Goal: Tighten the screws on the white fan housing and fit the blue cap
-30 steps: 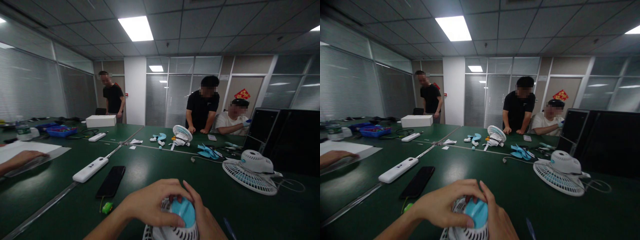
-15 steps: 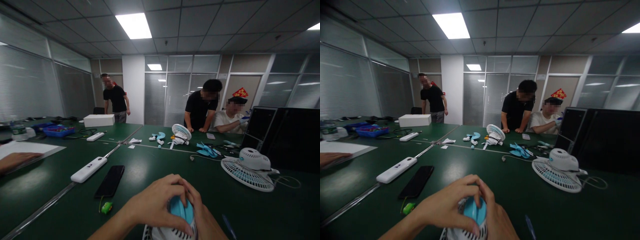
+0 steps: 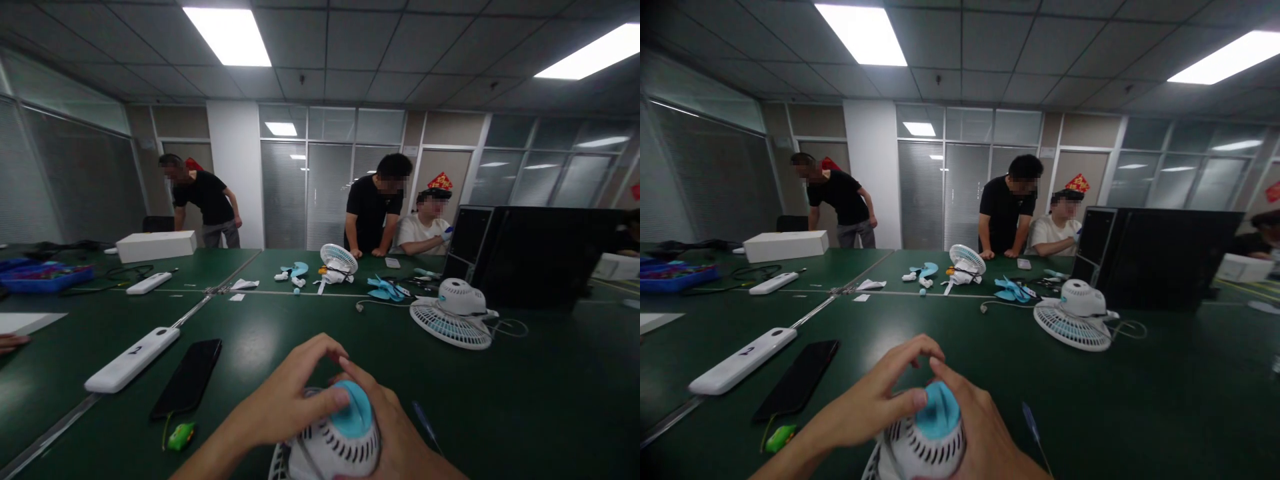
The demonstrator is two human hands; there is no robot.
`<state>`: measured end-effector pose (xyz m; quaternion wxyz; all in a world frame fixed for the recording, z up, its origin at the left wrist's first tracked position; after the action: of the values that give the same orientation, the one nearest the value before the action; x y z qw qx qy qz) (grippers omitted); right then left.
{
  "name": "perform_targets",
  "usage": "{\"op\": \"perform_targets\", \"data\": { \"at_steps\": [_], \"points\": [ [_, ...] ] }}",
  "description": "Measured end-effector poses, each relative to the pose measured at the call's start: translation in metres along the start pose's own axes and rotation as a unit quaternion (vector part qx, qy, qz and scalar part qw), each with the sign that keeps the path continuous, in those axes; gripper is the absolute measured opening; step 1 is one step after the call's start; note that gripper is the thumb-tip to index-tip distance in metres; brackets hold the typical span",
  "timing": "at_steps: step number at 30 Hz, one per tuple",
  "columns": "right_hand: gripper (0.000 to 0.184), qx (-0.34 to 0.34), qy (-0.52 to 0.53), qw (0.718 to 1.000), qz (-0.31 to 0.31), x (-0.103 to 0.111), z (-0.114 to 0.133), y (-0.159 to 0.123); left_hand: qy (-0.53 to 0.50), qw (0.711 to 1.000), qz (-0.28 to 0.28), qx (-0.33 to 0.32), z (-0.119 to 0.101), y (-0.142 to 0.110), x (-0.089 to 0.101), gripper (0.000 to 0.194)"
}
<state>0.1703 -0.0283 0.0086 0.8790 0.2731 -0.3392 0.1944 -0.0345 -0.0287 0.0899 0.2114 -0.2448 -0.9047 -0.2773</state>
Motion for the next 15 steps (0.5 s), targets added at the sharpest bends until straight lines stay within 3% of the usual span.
{"op": "perform_targets", "data": {
  "at_steps": [5,9,12,15],
  "points": [
    [0.089,-0.062,0.057,0.992,-0.093,0.030,0.005,-0.011,-0.038,0.993,-0.094,0.055,0.041,0.013,0.000,0.042],
    [0.078,-0.090,0.129,0.968,-0.196,0.062,-0.008,-0.024,-0.056,0.985,-0.130,0.100,0.081,0.018,-0.016,0.049],
    [0.074,-0.133,0.150,0.947,-0.251,0.094,-0.025,-0.040,0.011,0.989,-0.095,0.112,0.111,0.010,-0.033,0.044],
    [0.068,-0.176,0.147,0.906,-0.355,0.139,-0.039,-0.059,0.112,0.990,-0.015,0.087,0.135,-0.001,-0.046,0.031]
  ]
}}
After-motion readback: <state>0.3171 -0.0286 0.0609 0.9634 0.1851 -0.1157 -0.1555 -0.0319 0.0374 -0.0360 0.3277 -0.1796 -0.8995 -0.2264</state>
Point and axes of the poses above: each hand's wrist, its own y-axis towards the middle knuckle, its own x-axis out of the back of the hand, z = x × y, the point moved 1 cm from there along y, towards the middle knuckle, and after that the axes turned 5 degrees about -y, right-handed, at the moved point
